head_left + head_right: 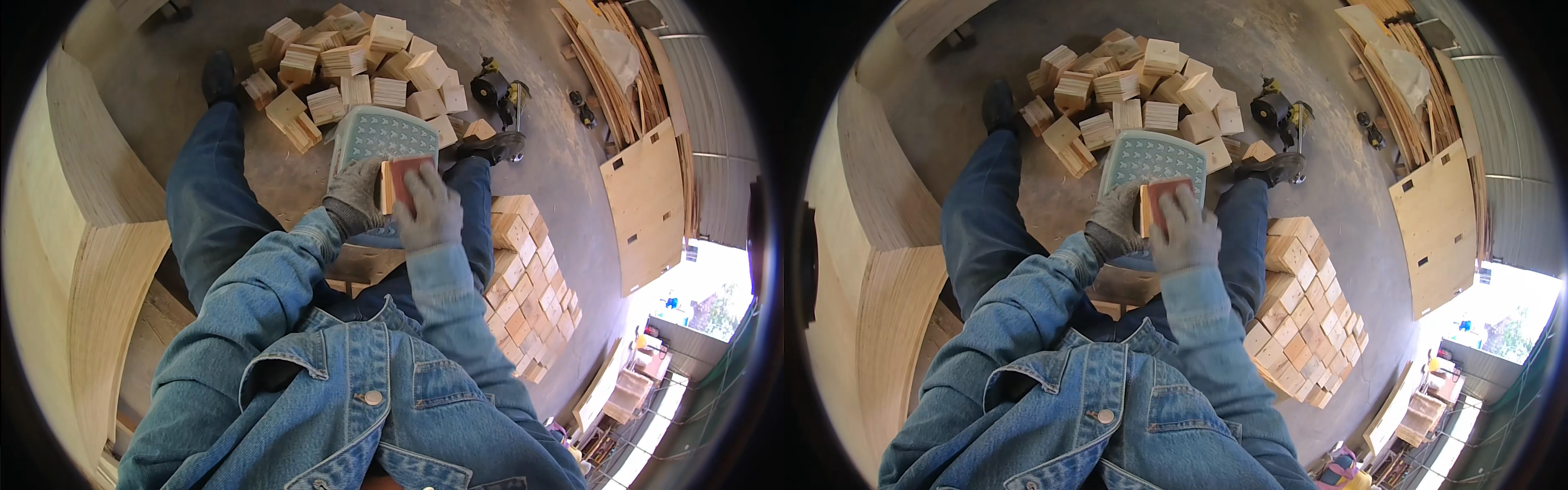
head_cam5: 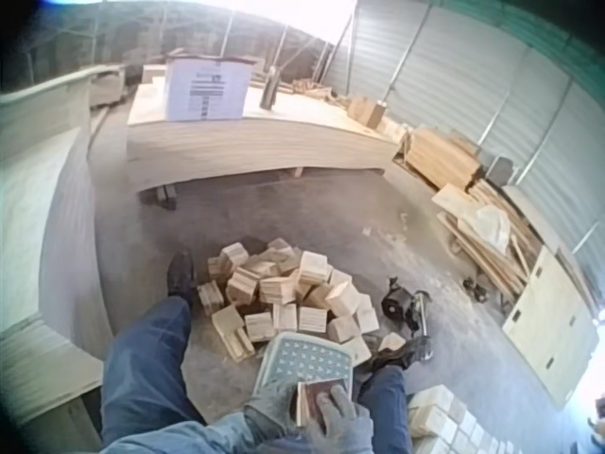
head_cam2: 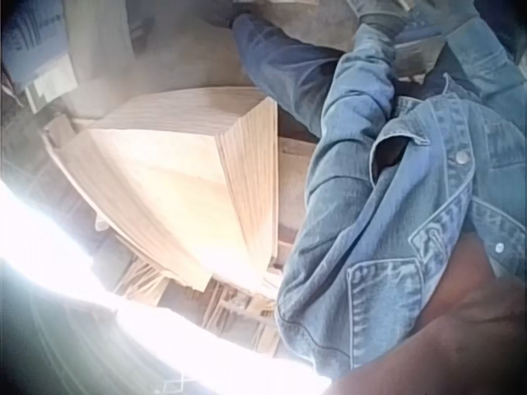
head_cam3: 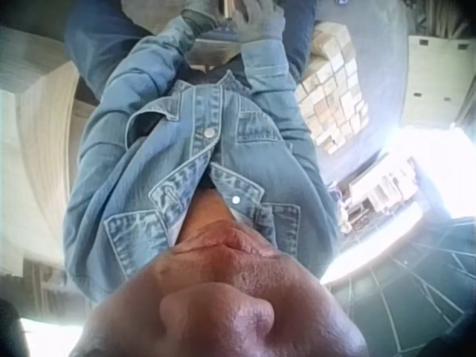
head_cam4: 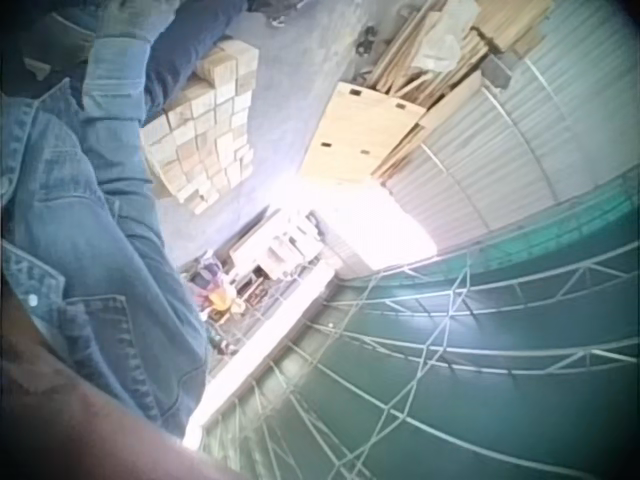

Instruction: The person sits on the floor and sands small wooden blocks one by one using a red sanding block. They hold each block on a small stool between their legs, sand the surfaces, and then place the finished pieces into a pile on the floor.

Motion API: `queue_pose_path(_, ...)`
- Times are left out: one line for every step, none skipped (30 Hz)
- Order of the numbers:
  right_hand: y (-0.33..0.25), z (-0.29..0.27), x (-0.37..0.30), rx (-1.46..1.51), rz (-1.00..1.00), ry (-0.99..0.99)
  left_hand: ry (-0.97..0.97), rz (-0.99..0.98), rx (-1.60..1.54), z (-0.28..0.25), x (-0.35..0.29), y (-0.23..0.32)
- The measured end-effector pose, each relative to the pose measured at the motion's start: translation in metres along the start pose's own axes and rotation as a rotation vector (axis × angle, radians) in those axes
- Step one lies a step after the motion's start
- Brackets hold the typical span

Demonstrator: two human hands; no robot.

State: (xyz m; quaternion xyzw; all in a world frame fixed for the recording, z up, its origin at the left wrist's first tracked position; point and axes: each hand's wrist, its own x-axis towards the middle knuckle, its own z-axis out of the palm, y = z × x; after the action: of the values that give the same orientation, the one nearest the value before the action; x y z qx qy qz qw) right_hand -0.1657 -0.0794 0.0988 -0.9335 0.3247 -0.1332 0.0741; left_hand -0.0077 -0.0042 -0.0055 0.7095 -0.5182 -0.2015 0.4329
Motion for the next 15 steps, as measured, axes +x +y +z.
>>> queue_pose_path(-0.007,-0.009,-0.017,0.026,-0.013,-0.024,-0.011,0.0,-0.019,0.001,0.0,-0.004)
queue_pose_path(-0.014,-0.017,-0.033,0.051,-0.024,-0.048,-0.024,0.0,-0.04,0.002,0.0,-0.007)
queue_pose_path(-0.016,-0.022,-0.049,0.049,-0.043,-0.047,-0.027,0.0,-0.037,0.001,0.001,-0.004)
queue_pose_path(-0.018,-0.025,-0.062,0.042,-0.05,-0.034,-0.03,-0.001,-0.033,0.0,0.0,0.0)
queue_pose_path(-0.019,-0.026,-0.069,0.038,-0.062,-0.021,-0.03,-0.004,-0.026,-0.001,-0.001,0.001)
queue_pose_path(-0.019,-0.026,-0.068,0.04,-0.068,-0.009,-0.021,-0.009,-0.023,-0.002,-0.002,0.003)
queue_pose_path(-0.02,-0.027,-0.066,0.042,-0.075,0.004,-0.012,-0.016,-0.019,-0.002,-0.002,0.005)
queue_pose_path(-0.02,-0.027,-0.062,0.045,-0.085,0.015,0.0,-0.024,-0.016,0.0,-0.003,0.004)
queue_pose_path(-0.021,-0.025,-0.054,0.05,-0.09,0.005,-0.014,-0.02,-0.022,0.0,-0.003,0.001)
queue_pose_path(-0.02,-0.021,-0.04,0.056,-0.095,-0.005,-0.028,-0.017,-0.029,0.0,-0.002,-0.003)
queue_pose_path(-0.019,-0.018,-0.025,0.053,-0.097,-0.017,-0.043,-0.01,-0.043,0.003,-0.001,-0.005)
queue_pose_path(-0.023,-0.014,-0.004,0.062,-0.081,-0.019,-0.056,-0.015,-0.028,0.004,-0.002,-0.009)
queue_pose_path(-0.02,-0.007,0.015,0.043,-0.056,-0.03,-0.07,-0.014,-0.021,0.006,-0.002,-0.009)
queue_pose_path(-0.018,-0.001,0.034,0.029,-0.032,-0.04,-0.084,-0.014,-0.008,0.006,-0.002,-0.009)
queue_pose_path(-0.015,0.007,0.054,0.005,-0.007,-0.043,-0.061,-0.016,0.019,0.005,-0.002,-0.006)
